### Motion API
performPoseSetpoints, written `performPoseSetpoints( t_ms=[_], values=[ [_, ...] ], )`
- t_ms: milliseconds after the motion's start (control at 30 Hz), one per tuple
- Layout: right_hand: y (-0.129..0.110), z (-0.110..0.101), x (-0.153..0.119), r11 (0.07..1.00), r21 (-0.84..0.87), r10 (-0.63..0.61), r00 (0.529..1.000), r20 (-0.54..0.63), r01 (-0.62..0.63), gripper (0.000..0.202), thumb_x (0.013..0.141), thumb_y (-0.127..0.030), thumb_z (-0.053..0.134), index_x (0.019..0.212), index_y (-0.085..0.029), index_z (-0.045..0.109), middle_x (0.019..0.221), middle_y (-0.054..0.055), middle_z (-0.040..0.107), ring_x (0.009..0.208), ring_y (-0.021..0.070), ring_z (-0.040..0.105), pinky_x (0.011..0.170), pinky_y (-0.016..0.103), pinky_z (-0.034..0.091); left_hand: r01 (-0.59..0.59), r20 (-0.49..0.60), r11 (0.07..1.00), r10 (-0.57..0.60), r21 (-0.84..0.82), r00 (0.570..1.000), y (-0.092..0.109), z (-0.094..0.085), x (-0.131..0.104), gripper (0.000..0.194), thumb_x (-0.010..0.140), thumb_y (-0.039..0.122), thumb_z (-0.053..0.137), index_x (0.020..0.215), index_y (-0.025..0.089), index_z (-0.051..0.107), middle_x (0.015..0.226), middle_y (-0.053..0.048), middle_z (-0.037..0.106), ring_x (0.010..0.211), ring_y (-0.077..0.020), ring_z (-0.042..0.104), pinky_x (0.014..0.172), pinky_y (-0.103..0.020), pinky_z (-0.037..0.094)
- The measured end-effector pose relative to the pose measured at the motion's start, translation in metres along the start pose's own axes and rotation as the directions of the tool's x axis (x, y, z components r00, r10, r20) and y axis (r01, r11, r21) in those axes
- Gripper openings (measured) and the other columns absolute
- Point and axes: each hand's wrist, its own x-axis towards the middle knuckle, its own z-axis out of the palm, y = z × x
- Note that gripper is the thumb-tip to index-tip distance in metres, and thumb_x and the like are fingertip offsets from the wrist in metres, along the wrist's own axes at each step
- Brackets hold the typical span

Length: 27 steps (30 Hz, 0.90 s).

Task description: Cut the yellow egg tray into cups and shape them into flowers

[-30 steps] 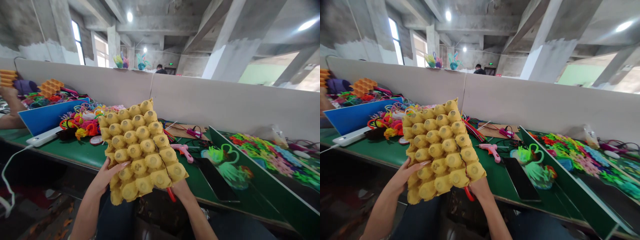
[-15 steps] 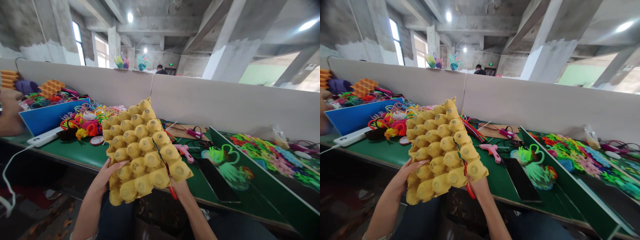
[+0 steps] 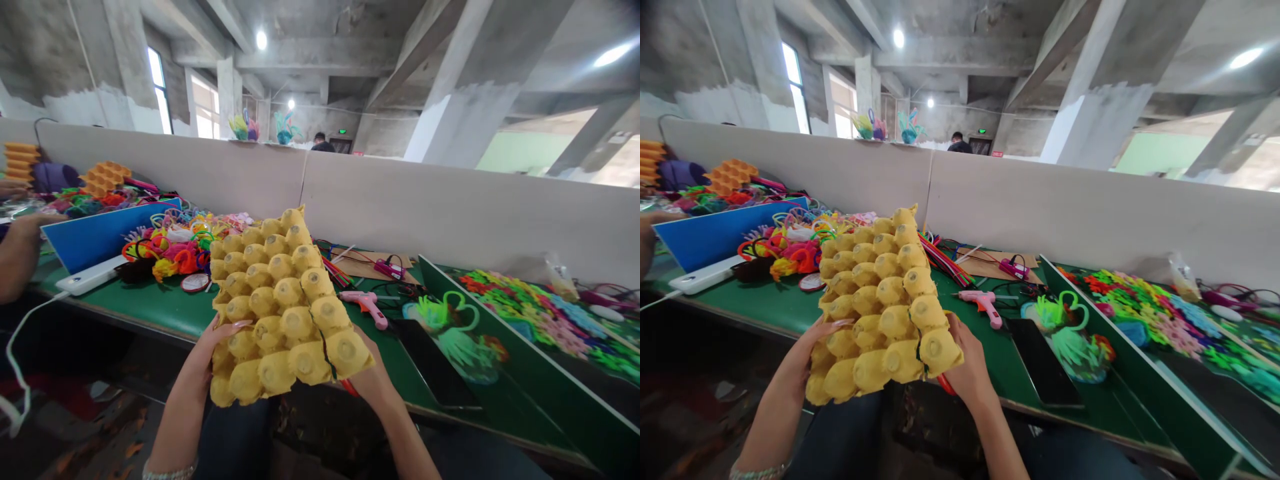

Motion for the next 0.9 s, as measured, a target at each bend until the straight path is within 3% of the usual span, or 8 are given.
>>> performPoseSetpoints(
  t_ms=[100, 233, 367, 500, 600, 667, 767, 900],
  values=[
    [-0.005, -0.008, 0.002, 0.983, -0.181, 0.048, 0.996, 0.069, -0.035, 0.027, 0.072, -0.031, 0.048, 0.097, -0.022, 0.053, 0.097, 0.008, 0.062, 0.091, 0.0234, 0.058, 0.073, 0.033, 0.046, -0.018, 0.085, 0.999, 0.021, -0.042, 0.996, 0.001, -0.002, -0.004, 0.04, 0.054, 0.024, 0.066, 0.092, 0.012, 0.06, 0.082, -0.009, 0.07, 0.091, -0.0294, 0.062, 0.078, -0.036, 0.051],
    [0.002, -0.016, 0.008, 0.903, -0.397, 0.189, 0.982, 0.024, -0.164, 0.031, 0.072, -0.044, 0.05, 0.092, -0.02, 0.05, 0.1, 0.009, 0.059, 0.092, 0.0268, 0.057, 0.068, 0.036, 0.046, -0.06, 0.007, 0.995, 0.061, -0.085, 0.998, 0.005, -0.008, -0.004, 0.035, 0.057, 0.026, 0.064, 0.089, 0.014, 0.06, 0.086, -0.008, 0.069, 0.095, -0.0289, 0.061, 0.077, -0.035, 0.052],
    [0.019, -0.016, 0.013, 0.903, -0.404, 0.115, 0.988, -0.106, -0.148, 0.036, 0.071, -0.049, 0.05, 0.092, -0.02, 0.048, 0.097, 0.009, 0.057, 0.092, 0.0265, 0.055, 0.071, 0.038, 0.046, -0.157, -0.072, 0.987, 0.153, -0.041, 0.986, 0.008, -0.01, 0.0, 0.047, 0.047, 0.019, 0.073, 0.091, 0.018, 0.058, 0.088, -0.004, 0.069, 0.094, -0.0297, 0.061, 0.073, -0.035, 0.054],
    [0.037, -0.013, 0.016, 0.912, -0.386, 0.042, 0.967, -0.25, -0.14, 0.044, 0.066, -0.05, 0.056, 0.094, -0.016, 0.048, 0.096, 0.013, 0.055, 0.096, 0.0298, 0.051, 0.079, 0.044, 0.043, -0.289, -0.066, 0.957, 0.287, -0.012, 0.956, 0.008, -0.001, -0.011, 0.062, 0.043, 0.018, 0.077, 0.101, 0.025, 0.055, 0.094, 0.001, 0.068, 0.099, -0.0289, 0.058, 0.075, -0.034, 0.053],
    [0.041, -0.015, 0.018, 0.943, -0.268, 0.107, 0.94, -0.323, -0.199, 0.047, 0.065, -0.05, 0.057, 0.095, -0.015, 0.049, 0.093, 0.013, 0.055, 0.089, 0.0278, 0.053, 0.076, 0.042, 0.044, -0.336, -0.048, 0.941, 0.337, 0.033, 0.94, 0.006, 0.007, -0.019, 0.065, 0.04, 0.02, 0.08, 0.1, 0.022, 0.054, 0.096, -0.003, 0.067, 0.1, -0.03, 0.058, 0.077, -0.035, 0.052],
    [0.039, -0.017, 0.019, 0.965, -0.108, 0.196, 0.93, -0.31, -0.24, 0.047, 0.067, -0.052, 0.056, 0.096, -0.016, 0.049, 0.086, 0.009, 0.056, 0.075, 0.0229, 0.055, 0.067, 0.038, 0.046, -0.338, -0.061, 0.94, 0.341, 0.053, 0.938, 0.005, 0.01, -0.021, 0.064, 0.038, 0.019, 0.08, 0.097, 0.02, 0.055, 0.094, -0.005, 0.067, 0.098, -0.0301, 0.058, 0.077, -0.035, 0.052],
    [0.032, -0.02, 0.018, 0.942, 0.209, 0.303, 0.934, -0.19, -0.263, 0.048, 0.067, -0.055, 0.055, 0.097, -0.018, 0.049, 0.074, 0.003, 0.057, 0.057, 0.0163, 0.053, 0.053, 0.03, 0.045, -0.296, -0.064, 0.953, 0.3, 0.072, 0.952, 0.004, 0.009, -0.022, 0.061, 0.037, 0.02, 0.081, 0.093, 0.018, 0.055, 0.09, -0.006, 0.068, 0.094, -0.0299, 0.06, 0.076, -0.035, 0.052],
    [0.022, -0.022, 0.016, 0.817, 0.54, 0.259, 0.965, -0.028, -0.204, 0.046, 0.073, -0.055, 0.05, 0.102, -0.02, 0.048, 0.085, 0.005, 0.061, 0.059, 0.0146, 0.058, 0.048, 0.026, 0.046, -0.162, 0.035, 0.982, 0.16, 0.094, 0.987, 0.009, 0.006, -0.026, 0.062, 0.039, 0.02, 0.08, 0.097, 0.019, 0.056, 0.087, -0.007, 0.069, 0.086, -0.0298, 0.063, 0.071, -0.038, 0.053]
  ],
)
